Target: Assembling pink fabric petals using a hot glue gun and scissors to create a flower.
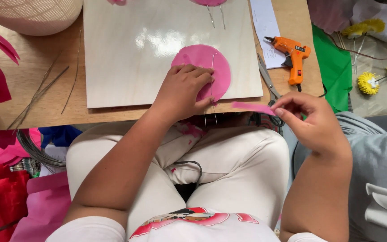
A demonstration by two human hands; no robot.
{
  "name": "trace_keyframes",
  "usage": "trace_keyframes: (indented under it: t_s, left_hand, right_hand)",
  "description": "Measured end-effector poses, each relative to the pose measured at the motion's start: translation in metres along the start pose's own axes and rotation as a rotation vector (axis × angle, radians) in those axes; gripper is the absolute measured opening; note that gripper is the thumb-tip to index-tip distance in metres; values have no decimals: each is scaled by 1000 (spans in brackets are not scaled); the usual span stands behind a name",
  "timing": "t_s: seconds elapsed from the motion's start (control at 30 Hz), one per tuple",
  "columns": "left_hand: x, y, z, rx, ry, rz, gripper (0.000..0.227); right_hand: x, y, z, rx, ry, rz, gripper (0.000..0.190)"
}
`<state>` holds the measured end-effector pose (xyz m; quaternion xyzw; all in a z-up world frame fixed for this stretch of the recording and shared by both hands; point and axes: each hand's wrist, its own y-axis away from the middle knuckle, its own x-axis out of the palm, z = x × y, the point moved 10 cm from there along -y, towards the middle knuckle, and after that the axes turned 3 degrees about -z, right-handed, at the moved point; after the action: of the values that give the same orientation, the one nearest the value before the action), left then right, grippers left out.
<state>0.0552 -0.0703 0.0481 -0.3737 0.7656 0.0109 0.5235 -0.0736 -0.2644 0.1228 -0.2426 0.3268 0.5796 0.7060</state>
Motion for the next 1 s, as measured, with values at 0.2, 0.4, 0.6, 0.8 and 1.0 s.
trace_keyframes:
  t_s: [0.2,0.4,0.6,0.8,1.0]
  left_hand:
    - [-2,1,-1,10,-1,-28,43]
    - [0,1,0,10,-2,-34,43]
    - [3,1,2,-1,-5,-12,44]
    - [3,0,3,9,-14,-23,46]
    - [2,-1,3,-42,-25,110,40]
  right_hand:
    - [-1,27,38,-144,69,124,18]
    - [10,22,59,-271,174,177,8]
    - [21,1,64,-151,304,204,25]
    - [40,-49,93,-344,154,251,20]
    - [69,-101,88,-281,37,286,16]
